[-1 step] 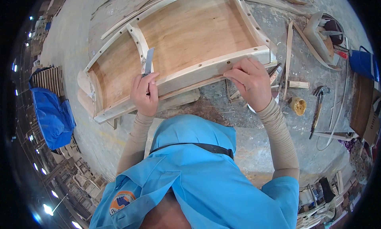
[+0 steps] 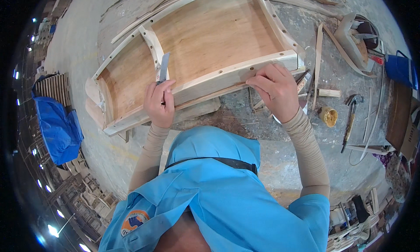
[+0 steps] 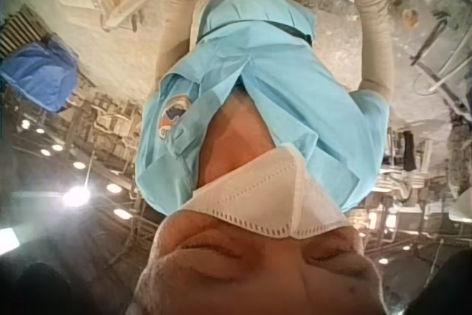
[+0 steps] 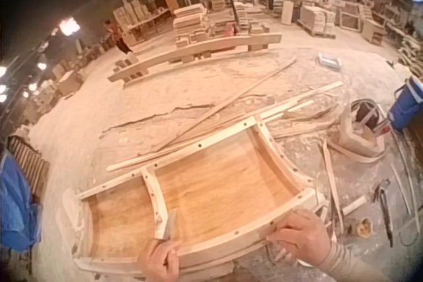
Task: The person applies glue to a wooden frame and inserts small wooden dowels into pre-drilled holes. They use a chisel to tap the dowels flush with the surface and smooth the edges. The person repeats this process for multiple joints on the frame.
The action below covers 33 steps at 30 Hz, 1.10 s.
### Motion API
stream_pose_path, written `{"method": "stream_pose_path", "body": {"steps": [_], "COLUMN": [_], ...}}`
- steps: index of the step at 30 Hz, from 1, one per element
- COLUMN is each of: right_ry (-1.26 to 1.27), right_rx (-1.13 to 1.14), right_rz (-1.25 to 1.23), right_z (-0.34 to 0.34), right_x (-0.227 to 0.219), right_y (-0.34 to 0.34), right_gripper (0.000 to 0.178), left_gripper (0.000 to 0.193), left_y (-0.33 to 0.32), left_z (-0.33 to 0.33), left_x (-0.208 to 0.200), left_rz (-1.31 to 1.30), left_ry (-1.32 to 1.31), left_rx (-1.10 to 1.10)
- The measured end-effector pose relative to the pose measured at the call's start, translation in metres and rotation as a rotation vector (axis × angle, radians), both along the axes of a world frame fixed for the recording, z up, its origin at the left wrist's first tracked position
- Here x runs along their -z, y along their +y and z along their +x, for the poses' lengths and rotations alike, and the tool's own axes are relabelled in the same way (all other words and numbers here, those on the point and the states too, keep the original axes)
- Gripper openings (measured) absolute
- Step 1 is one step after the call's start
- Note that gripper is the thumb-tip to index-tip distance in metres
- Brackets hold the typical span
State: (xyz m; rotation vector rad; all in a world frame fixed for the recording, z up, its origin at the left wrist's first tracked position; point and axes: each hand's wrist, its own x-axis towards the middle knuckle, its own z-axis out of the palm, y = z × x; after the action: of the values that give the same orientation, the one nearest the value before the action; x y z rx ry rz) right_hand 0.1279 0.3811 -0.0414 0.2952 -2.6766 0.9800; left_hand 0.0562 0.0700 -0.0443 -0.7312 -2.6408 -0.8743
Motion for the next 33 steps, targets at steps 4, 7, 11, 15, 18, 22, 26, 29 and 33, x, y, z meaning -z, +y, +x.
{"method": "stream_pose_path", "body": {"steps": [4, 7, 11, 15, 18, 22, 26, 29, 33], "right_ry": [0.002, 0.001, 0.013, 0.042, 0.030, 0.026, 0.039, 0.033, 0.048], "right_rx": [0.004, 0.006, -0.015, -0.019, -0.011, -0.008, 0.006, 0.005, -0.002], "right_rz": [-0.008, 0.004, 0.013, 0.024, 0.025, 0.033, 0.000, 0.030, 0.067], "right_z": [0.0004, 0.0008, 0.0002, -0.0009, 0.0003, 0.0001, 0.0013, 0.0024, 0.0039], "right_x": [0.0024, 0.0035, 0.0033, 0.0032, 0.0025, 0.0003, 0.0011, -0.0010, -0.0016], "right_y": [-0.0003, -0.0006, -0.0021, -0.0032, -0.0039, -0.0052, -0.0066, -0.0074, -0.0076], "right_gripper": [0.014, 0.015, 0.016, 0.017, 0.016, 0.016, 0.016, 0.015, 0.014], "left_gripper": [0.023, 0.023, 0.022, 0.023, 0.023, 0.023, 0.022, 0.022, 0.022], "left_y": [-0.0013, -0.0002, 0.0012, 0.0005, 0.0008, -0.0002, 0.0006, 0.0008, -0.0001], "left_z": [-0.0001, -0.0003, -0.0007, -0.0009, -0.0011, -0.0008, -0.0006, -0.0009, -0.0011], "left_x": [0.0015, 0.0010, -0.0016, 0.0010, 0.0012, 0.0012, 0.0014, 0.0004, 0.0016], "left_rz": [-0.005, 0.000, -0.001, 0.006, 0.004, 0.002, 0.007, 0.001, 0.002], "left_ry": [-0.002, -0.003, 0.012, 0.022, 0.018, 0.008, 0.015, 0.015, 0.024], "left_rx": [0.002, 0.000, 0.007, 0.010, 0.011, 0.013, 0.013, 0.015, 0.020]}}
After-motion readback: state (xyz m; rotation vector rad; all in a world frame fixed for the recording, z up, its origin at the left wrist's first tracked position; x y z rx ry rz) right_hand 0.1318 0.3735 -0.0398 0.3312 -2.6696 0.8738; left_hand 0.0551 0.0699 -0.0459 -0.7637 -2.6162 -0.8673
